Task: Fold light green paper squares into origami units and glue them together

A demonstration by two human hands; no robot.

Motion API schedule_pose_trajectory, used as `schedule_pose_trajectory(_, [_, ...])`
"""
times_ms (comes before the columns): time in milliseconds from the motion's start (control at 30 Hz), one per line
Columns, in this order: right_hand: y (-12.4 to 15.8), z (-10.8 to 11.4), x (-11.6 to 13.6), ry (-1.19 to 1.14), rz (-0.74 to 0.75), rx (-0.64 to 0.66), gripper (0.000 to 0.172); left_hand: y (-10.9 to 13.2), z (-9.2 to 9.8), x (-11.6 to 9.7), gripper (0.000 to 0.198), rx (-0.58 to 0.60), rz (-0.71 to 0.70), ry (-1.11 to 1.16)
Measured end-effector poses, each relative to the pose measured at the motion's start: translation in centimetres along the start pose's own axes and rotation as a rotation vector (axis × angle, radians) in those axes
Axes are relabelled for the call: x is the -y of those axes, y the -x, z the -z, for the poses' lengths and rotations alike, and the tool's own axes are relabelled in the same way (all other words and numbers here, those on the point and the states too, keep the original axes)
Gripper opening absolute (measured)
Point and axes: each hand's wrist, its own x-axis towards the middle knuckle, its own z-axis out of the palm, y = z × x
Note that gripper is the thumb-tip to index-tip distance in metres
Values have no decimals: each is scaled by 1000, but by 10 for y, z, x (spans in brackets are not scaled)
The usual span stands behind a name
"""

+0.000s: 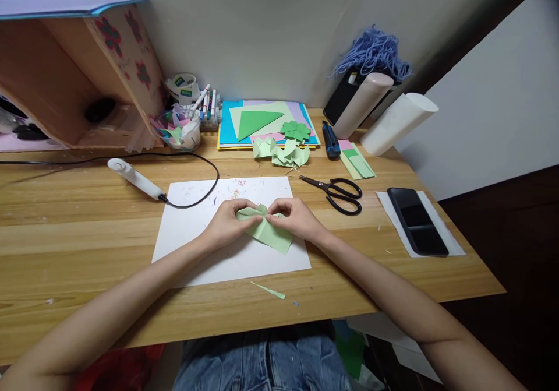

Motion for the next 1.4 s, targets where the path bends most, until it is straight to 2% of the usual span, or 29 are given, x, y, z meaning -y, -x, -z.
schedule_pose_trajectory(167, [1,1,0,-38,-39,-3,13,0,0,1,30,-16,55,28])
schedule_pose_trajectory(300, [1,8,4,-172,-117,1,20,-1,0,5,33,-118,82,142])
schedule_pose_trajectory(400, [2,12,7,-213,-151,-63,24,-2,2,4,37,-152,119,231])
schedule_pose_trajectory(500, [2,11,7,-175,-116,-118,26,-1,4,-1,33,-84,110,212])
schedule_pose_trajectory(600, [2,6,4,-133,-47,-85,24,-1,5,-4,30,-4,128,166])
schedule_pose_trajectory(733, [4,3,5,-111,-1,-71,24,-2,4,-2,30,-17,121,143])
schedule_pose_trajectory(867, [2,8,5,-250,-89,-39,33,-3,4,-1,30,-20,131,151])
schedule_pose_trajectory(1033, [1,12,-1,-426,-199,113,29,-3,6,0,30,23,114,152])
schedule_pose_trajectory(1400, [2,15,7,-324,-287,229,27,-5,8,-1,23,177,50,99])
